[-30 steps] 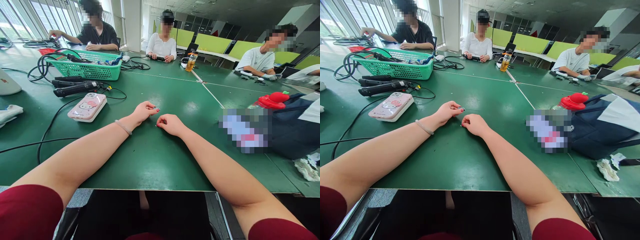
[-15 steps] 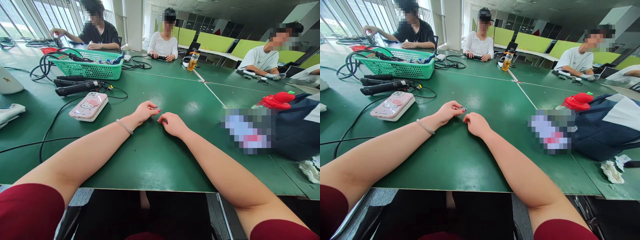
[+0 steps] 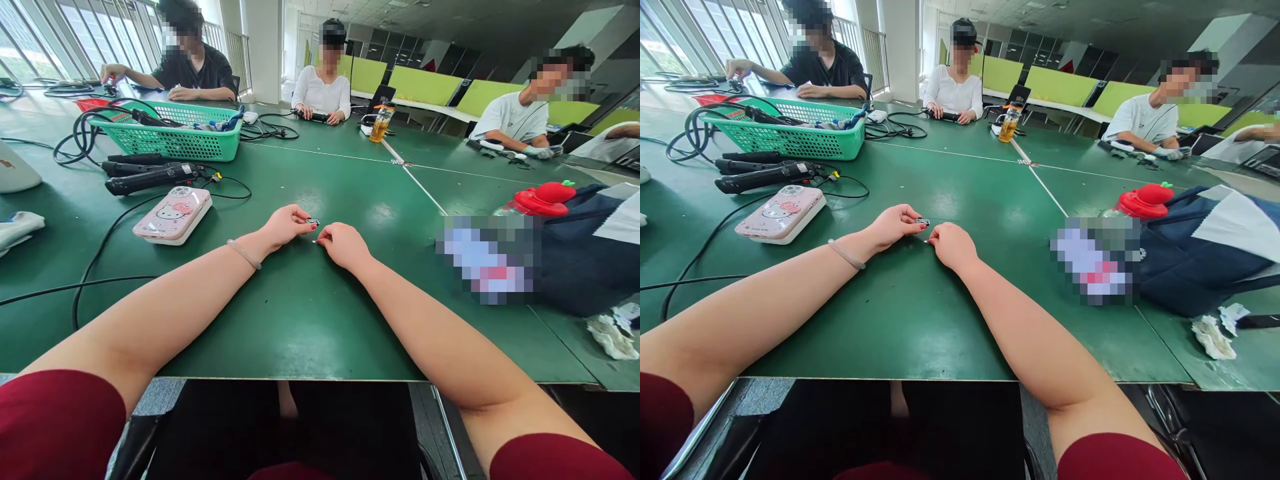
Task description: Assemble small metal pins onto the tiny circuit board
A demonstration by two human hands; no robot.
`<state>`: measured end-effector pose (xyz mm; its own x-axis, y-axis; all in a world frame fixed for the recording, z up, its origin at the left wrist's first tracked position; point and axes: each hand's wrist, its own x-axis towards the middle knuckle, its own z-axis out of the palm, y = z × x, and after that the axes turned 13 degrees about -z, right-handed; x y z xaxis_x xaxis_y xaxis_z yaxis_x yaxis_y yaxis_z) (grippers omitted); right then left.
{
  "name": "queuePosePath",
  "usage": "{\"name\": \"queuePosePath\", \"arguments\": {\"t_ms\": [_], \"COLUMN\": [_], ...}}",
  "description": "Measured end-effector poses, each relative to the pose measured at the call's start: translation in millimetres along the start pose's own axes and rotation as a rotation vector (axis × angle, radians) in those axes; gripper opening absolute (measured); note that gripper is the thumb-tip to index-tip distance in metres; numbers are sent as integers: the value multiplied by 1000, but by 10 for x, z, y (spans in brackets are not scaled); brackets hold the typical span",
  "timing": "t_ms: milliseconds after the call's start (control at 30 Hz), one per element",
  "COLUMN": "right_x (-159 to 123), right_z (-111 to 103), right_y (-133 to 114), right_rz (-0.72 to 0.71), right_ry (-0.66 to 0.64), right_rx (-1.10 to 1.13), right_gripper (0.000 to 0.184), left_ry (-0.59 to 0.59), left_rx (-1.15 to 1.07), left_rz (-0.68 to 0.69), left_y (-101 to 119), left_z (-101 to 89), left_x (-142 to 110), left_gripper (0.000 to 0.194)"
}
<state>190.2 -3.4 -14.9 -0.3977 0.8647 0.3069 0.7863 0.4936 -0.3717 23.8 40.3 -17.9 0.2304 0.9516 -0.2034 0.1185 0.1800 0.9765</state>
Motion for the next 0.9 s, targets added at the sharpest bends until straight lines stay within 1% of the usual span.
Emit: {"name": "queuePosePath", "arguments": {"t_ms": [133,167,200,267,367,433,567,767,900], "right_x": [2,-1,-4,-10,-8,-3,2,-12,-17], "right_z": [-41,-52,-60,-61,-33,-12,-3,-22,-22], "right_y": [103,114,117,101,54,30,22,27,28], "right_rz": [137,150,141,66,-60,-97,-86,-73,-94], "right_ry": [187,239,286,342,331,308,286,279,290], "right_rx": [196,235,256,250,190,153,124,121,126], "right_gripper": [11,12,13,13,12,13,12,12,13], "left_ry": [-38,-42,-47,-62,-80,-85,-96,-99,-103], "left_rx": [94,109,118,127,137,141,137,176,169], "left_rz": [32,35,37,43,62,71,71,84,79], "left_y": [-25,-23,-18,-8,-1,-4,-13,-3,8], "left_z": [7,12,16,24,28,30,33,31,31], "left_x": [-8,-15,-24,-37,-41,-36,-27,-46,-61], "left_gripper": [35,35,35,35,35,36,35,29,29]}}
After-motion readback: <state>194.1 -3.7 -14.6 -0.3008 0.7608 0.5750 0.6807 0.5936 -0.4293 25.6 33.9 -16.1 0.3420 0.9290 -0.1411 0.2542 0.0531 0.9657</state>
